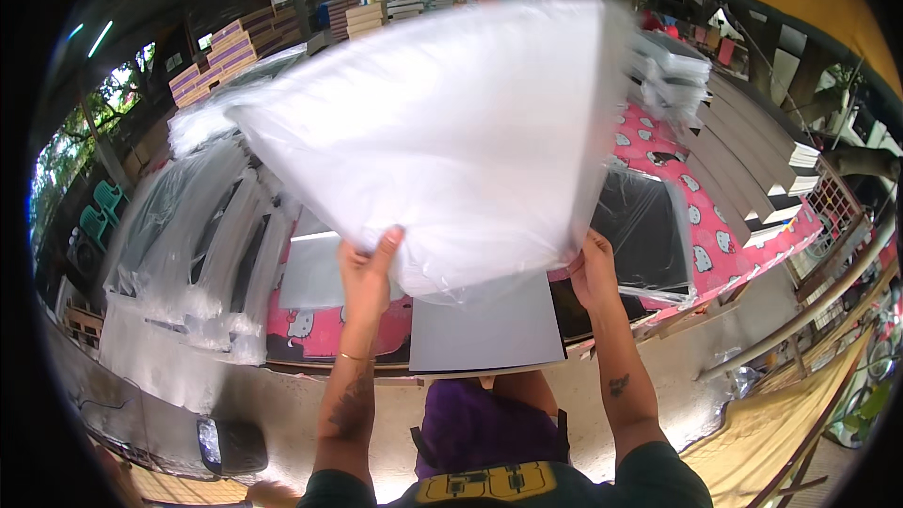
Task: The person places black rectangular items into clear plastic bags by hand and stacks them on a table.
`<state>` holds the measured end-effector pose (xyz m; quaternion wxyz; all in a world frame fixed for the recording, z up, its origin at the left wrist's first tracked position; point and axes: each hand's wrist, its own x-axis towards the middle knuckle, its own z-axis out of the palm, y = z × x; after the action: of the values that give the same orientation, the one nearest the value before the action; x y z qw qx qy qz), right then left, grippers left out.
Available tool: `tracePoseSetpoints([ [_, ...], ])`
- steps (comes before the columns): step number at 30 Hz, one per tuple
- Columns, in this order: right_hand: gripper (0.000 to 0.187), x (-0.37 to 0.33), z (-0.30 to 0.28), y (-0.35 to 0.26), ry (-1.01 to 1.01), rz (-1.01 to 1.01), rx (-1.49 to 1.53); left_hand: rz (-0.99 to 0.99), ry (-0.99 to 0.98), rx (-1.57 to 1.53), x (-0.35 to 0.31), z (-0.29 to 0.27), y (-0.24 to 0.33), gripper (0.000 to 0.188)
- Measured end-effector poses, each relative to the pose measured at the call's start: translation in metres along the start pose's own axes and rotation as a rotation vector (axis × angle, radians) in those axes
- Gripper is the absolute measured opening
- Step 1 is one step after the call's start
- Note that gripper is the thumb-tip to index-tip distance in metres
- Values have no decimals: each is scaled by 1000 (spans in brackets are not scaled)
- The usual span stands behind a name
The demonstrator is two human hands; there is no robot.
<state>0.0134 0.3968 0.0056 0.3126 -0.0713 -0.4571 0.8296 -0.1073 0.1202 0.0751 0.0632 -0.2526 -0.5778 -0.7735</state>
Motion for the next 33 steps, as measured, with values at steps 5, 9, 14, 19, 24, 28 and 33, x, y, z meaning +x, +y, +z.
tracePoseSetpoints([
  [5, 37, -5, -60, 15, 56, 73, -43, -55, 129, -293, 15, 15, 33, 30],
  [9, 43, -30, 37, -26, -77, -115, 516, -50, 42, -257, 26, 31, 38, 33],
  [14, 26, 18, 10, -23, 224, -419, 459, -127, -203, -139, 21, 74, -21, 30],
  [19, 21, 24, -44, -26, 453, -466, 465, -364, -362, -99, -25, 96, -81, 25],
  [24, 19, 21, -102, -18, 523, -441, 389, -411, -467, -79, -38, 107, -103, 19],
  [28, 16, 25, -172, -19, 613, -538, 338, -422, -436, 164, -33, 40, -119, 12],
  [33, 24, 27, -235, -23, 890, -417, 200, 179, -275, 1006, 36, -134, -155, 18],
])
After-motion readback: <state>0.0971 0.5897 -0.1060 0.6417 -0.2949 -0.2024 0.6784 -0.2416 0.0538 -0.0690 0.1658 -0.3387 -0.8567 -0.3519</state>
